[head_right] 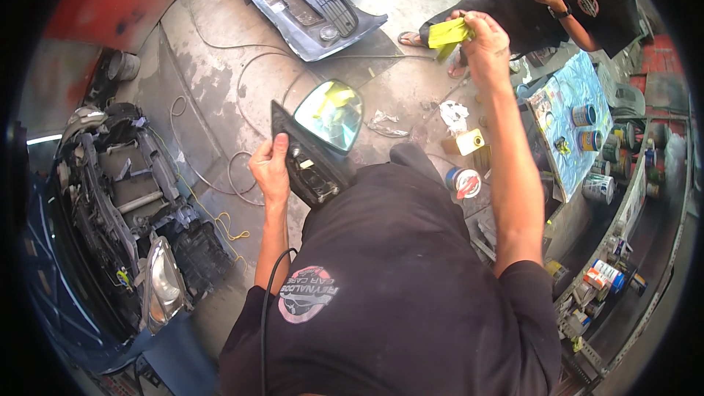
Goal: The person peels yellow tape from a car side mirror, handles a small screw, and uses a thin tool to manipulate the interior of the mirror housing.
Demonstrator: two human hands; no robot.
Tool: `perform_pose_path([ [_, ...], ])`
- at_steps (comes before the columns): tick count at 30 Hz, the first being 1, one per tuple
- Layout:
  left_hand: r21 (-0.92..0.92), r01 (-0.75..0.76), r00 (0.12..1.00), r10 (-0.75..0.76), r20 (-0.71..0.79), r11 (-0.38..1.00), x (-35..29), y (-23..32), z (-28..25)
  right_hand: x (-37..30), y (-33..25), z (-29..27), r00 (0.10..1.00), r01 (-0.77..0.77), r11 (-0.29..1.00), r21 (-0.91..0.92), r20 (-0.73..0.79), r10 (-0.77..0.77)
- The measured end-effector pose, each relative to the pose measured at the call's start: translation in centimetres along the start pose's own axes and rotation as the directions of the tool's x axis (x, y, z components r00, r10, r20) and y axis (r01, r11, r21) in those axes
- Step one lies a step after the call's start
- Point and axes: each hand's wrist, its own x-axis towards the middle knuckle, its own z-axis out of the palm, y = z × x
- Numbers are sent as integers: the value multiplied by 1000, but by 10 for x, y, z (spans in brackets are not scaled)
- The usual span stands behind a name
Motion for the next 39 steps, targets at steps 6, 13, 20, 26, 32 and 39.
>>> perform_pose_path([
  [6,-117,-19,1000,20,3,993,12,1,6,-56,24,52,926,121,890,-440,373,58],
  [13,1,-71,996,71,59,997,11,17,18,-101,64,109,729,637,445,-630,680,-82],
  [20,-105,-36,996,44,77,994,9,23,28,-105,103,121,669,702,361,-614,743,-36],
  [26,-25,-32,998,33,49,999,3,24,20,-72,88,101,847,497,524,-692,518,-118],
  [32,-83,-17,999,20,33,996,8,10,4,-30,63,53,963,89,659,-747,234,135],
  [39,-104,-7,1000,8,11,995,12,12,12,-82,75,107,812,509,536,-673,583,-40],
])
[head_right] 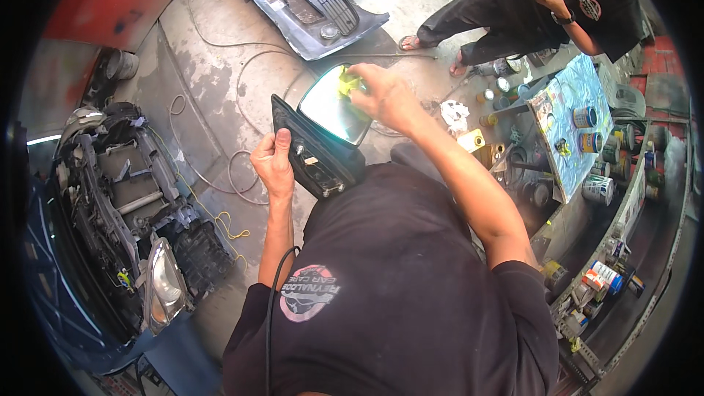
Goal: The person peels yellow tape from a car side mirror, handles a small screw, and uses a thin tool to manipulate the interior of the mirror housing.
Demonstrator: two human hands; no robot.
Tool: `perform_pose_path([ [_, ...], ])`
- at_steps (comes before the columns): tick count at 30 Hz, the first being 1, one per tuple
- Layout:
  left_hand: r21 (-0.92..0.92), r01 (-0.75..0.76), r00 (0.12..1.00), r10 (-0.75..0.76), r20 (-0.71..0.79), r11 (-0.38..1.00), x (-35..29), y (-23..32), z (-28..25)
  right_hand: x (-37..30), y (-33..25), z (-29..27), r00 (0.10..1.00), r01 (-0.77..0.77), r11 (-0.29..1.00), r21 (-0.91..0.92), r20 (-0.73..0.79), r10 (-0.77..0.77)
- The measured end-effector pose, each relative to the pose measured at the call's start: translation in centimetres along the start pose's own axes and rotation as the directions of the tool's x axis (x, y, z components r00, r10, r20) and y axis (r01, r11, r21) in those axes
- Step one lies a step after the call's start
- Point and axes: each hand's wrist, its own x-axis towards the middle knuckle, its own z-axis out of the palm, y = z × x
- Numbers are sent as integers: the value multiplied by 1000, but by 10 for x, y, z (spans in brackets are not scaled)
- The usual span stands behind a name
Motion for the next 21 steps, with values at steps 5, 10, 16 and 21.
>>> perform_pose_path([
  [5,24,-54,997,53,57,998,3,1,2,-5,1,15,999,18,988,-154,43,-12],
  [10,41,-20,999,18,41,999,2,0,1,1,35,8,998,-43,994,-97,37,47],
  [16,-28,1,1000,-1,4,1000,-4,4,-4,-2,76,-64,970,-243,969,-52,-32,242],
  [21,-41,9,996,-13,-92,999,-10,-12,-21,-9,88,-97,960,-278,961,-6,32,278],
])
